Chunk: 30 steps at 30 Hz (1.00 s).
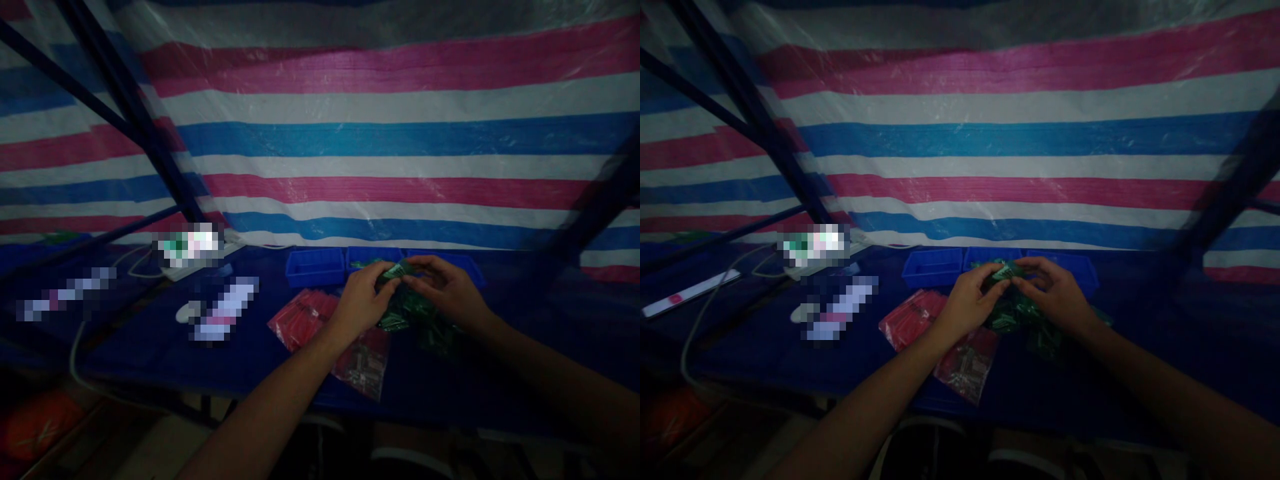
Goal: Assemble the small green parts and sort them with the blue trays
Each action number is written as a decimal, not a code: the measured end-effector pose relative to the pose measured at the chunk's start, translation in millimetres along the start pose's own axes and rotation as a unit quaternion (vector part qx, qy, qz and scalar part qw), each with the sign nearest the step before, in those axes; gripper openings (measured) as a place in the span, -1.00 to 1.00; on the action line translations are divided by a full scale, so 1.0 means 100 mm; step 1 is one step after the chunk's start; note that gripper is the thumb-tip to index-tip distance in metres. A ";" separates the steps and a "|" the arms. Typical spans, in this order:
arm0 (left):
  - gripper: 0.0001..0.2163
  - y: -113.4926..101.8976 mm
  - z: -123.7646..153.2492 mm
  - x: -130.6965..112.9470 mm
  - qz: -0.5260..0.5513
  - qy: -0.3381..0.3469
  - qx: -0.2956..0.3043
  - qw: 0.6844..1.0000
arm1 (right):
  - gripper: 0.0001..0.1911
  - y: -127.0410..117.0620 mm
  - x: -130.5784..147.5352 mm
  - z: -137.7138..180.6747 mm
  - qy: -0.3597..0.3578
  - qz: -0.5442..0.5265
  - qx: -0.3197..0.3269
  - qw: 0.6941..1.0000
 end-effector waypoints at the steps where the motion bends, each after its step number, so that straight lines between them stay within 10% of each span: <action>1: -0.82 0.00 0.01 0.00 0.009 -0.010 -0.005 1.000 | -0.56 0.00 -0.01 0.00 0.007 -0.003 -0.001 1.000; 30: -0.75 0.01 0.03 0.01 0.044 -0.050 -0.043 0.997 | -0.55 0.00 -0.02 0.00 0.062 -0.059 0.009 0.996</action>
Point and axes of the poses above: each hand's wrist, its own z-axis away from the middle knuckle, its own y-axis out of the palm, x = y × z, the point moved 1 cm from there along -z, towards the middle knuckle, and after that the axes turned 7 degrees about y, right-handed, at the moved point
